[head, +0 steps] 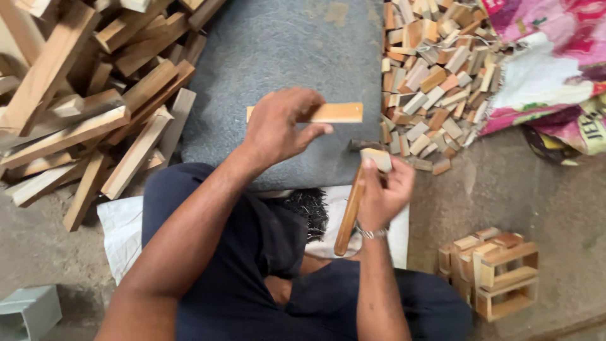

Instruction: The person assembles small wooden frames by joining rectangular wooden pieces with nails. They use a hammer to drive nails into the joints and occasionally use pliers to adjust or remove nails. The person works on multiple frames, stacking completed ones nearby.

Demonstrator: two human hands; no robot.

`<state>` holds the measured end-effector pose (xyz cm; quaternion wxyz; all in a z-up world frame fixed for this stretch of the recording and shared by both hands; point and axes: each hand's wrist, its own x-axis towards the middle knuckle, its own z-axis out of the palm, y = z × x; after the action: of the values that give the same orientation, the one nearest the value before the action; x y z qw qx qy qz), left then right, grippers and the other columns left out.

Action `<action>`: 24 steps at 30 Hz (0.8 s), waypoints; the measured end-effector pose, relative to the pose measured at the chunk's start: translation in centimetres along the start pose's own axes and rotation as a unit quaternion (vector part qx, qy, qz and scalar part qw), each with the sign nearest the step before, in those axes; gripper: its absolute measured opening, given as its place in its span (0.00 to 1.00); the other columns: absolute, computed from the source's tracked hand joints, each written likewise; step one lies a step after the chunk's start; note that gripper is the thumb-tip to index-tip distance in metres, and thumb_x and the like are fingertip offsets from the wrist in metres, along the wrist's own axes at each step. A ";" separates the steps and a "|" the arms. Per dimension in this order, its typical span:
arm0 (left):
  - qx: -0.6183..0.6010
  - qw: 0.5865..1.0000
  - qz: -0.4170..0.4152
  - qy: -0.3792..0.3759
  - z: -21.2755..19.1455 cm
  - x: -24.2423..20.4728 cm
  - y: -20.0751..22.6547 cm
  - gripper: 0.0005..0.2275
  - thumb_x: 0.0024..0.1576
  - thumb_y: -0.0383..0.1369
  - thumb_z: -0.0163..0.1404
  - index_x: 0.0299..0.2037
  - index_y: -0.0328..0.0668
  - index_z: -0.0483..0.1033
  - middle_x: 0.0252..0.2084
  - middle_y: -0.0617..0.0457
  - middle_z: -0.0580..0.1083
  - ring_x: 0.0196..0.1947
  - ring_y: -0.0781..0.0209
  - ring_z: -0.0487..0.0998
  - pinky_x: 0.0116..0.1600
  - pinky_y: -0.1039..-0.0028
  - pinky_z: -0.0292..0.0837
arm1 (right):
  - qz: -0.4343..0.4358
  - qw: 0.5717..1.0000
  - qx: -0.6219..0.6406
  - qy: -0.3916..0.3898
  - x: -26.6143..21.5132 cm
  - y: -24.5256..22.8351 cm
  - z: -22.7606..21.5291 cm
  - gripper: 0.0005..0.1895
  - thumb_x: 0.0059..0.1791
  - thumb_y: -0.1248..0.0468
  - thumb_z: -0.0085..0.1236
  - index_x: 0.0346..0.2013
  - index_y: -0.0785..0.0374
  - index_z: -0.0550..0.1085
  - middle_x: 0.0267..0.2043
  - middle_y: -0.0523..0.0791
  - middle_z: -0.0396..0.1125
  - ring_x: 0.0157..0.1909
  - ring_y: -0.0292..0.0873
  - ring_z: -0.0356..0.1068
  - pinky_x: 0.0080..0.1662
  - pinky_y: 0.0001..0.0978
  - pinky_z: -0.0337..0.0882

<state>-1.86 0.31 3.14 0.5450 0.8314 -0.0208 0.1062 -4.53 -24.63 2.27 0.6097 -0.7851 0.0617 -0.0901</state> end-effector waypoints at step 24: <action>0.128 0.986 -0.042 -0.099 1.3 0.5 -2.2 0.15 0.49 0.35 0.65 0.39 0.39 0.74 0.32 0.48 0.77 0.36 0.43 0.77 0.41 0.54 0.69 | 0.010 0.996 -0.003 -0.094 0.9 5.6 4.8 0.18 0.51 0.75 0.68 0.48 0.71 0.67 0.45 0.47 0.74 0.43 0.34 0.74 0.45 0.24 0.76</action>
<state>-0.86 0.03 0.73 0.4331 0.9009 -0.0258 0.0025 -2.57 -21.61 -4.21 0.6116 -0.7910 0.0121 -0.0096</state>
